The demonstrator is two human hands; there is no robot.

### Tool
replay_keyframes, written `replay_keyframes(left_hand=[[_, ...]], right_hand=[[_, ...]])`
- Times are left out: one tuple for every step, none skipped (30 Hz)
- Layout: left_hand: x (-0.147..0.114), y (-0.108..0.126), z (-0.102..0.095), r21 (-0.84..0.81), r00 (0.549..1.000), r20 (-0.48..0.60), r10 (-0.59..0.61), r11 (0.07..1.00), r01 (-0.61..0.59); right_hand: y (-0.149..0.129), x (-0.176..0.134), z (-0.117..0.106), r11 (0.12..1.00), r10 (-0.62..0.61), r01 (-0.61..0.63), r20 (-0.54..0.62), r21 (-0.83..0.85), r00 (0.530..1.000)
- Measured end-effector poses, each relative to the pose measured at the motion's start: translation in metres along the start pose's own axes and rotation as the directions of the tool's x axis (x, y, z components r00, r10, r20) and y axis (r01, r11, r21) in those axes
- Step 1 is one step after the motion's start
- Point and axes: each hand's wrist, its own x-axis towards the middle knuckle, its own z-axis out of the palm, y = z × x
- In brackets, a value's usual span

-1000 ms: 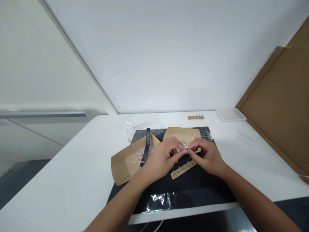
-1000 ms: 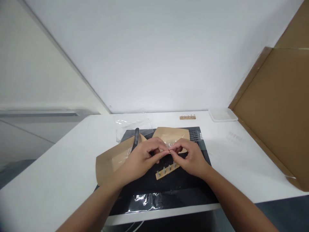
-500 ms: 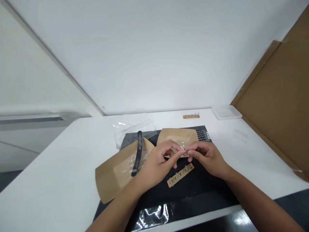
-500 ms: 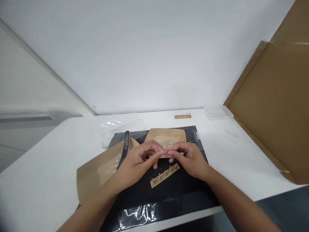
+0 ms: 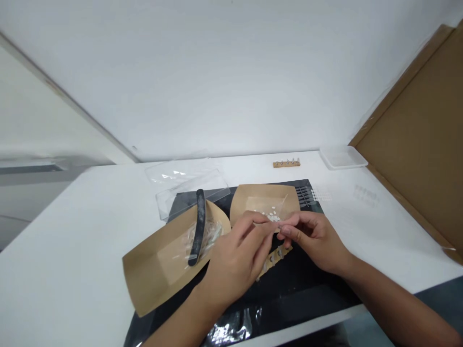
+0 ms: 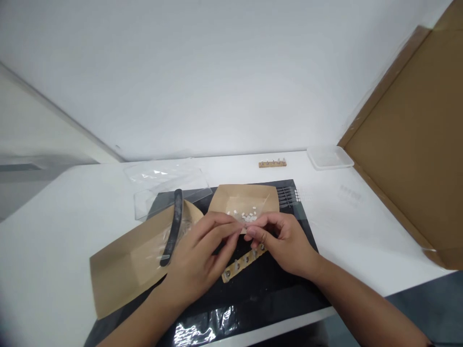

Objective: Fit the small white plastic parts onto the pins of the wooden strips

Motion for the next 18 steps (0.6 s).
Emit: replay_keyframes(left_hand=[[-0.0014,-0.0005,0.0006,0.019,1.000,0.010,0.016,1.000,-0.016],[-0.0024,-0.0006,0.0010,0.031,1.000,0.016,0.025,0.999,-0.025],[-0.0029,-0.0003,0.0013,0.032,1.000,0.011,0.028,0.999,-0.028],[-0.0029,0.0004,0.0015,0.023,1.000,0.000,0.028,0.999,-0.028],[-0.0025,0.0016,0.0017,0.006,0.999,-0.018,0.027,1.000,-0.027],[-0.0019,0.0029,0.0018,-0.015,0.999,-0.039,0.021,1.000,-0.022],[-0.0011,0.0041,0.0020,-0.037,0.998,-0.055,0.009,0.999,-0.011],[-0.0004,0.0052,0.0022,-0.056,0.998,-0.065,-0.008,0.998,0.004],[0.0002,0.0058,0.0023,-0.072,0.998,-0.065,-0.026,0.997,0.021],[0.0006,0.0059,0.0023,-0.083,0.998,-0.057,-0.041,0.996,0.036],[0.0008,0.0054,0.0022,-0.088,0.998,-0.044,-0.050,0.995,0.046],[0.0009,0.0044,0.0020,-0.085,0.998,-0.031,-0.047,0.995,0.044],[0.0009,0.0032,0.0017,-0.077,0.999,-0.021,-0.034,0.997,0.032],[0.0009,0.0017,0.0014,-0.063,1.000,-0.014,-0.012,0.998,0.011],[0.0009,0.0003,0.0010,-0.046,1.000,-0.007,0.014,0.999,-0.015],[0.0010,-0.0009,0.0007,-0.028,0.999,-0.001,0.037,0.999,-0.037],[0.0011,-0.0019,0.0006,-0.011,0.998,0.005,0.055,0.998,-0.055],[0.0013,-0.0026,0.0006,0.004,0.998,0.008,0.069,0.998,-0.069]], right_hand=[[-0.0004,-0.0002,0.0000,1.000,0.008,-0.008,0.004,0.005,1.000],[-0.0009,-0.0003,-0.0001,1.000,0.014,-0.014,0.007,0.009,1.000],[-0.0014,-0.0004,-0.0002,1.000,0.019,-0.019,0.010,0.011,1.000],[-0.0019,-0.0005,-0.0004,1.000,0.025,-0.026,0.013,0.014,1.000],[-0.0024,-0.0006,-0.0007,0.999,0.030,-0.031,0.016,0.015,0.999],[-0.0029,-0.0007,-0.0009,0.999,0.035,-0.035,0.018,0.012,0.999],[-0.0033,-0.0008,-0.0012,0.999,0.038,-0.038,0.021,0.006,0.999],[-0.0037,-0.0009,-0.0015,0.999,0.040,-0.040,0.023,-0.003,0.999],[-0.0040,-0.0010,-0.0019,0.999,0.038,-0.038,0.023,-0.016,0.999],[-0.0043,-0.0011,-0.0024,0.999,0.030,-0.029,0.024,-0.039,0.999],[-0.0046,-0.0012,-0.0030,0.997,0.013,-0.011,0.024,-0.074,1.000],[-0.0050,-0.0013,-0.0035,0.993,-0.013,0.015,0.023,-0.121,1.000],[-0.0054,-0.0014,-0.0040,0.984,-0.045,0.049,0.024,-0.174,0.999],[-0.0057,-0.0014,-0.0045,0.970,-0.081,0.086,0.029,-0.228,0.996],[-0.0060,-0.0013,-0.0049,0.953,-0.117,0.122,0.036,-0.277,0.992],[-0.0062,-0.0012,-0.0053,0.937,-0.149,0.155,0.046,-0.314,0.988],[-0.0062,-0.0010,-0.0054,0.924,-0.173,0.181,0.055,-0.338,0.983],[-0.0060,-0.0008,-0.0055,0.914,-0.189,0.200,0.065,-0.352,0.980]])
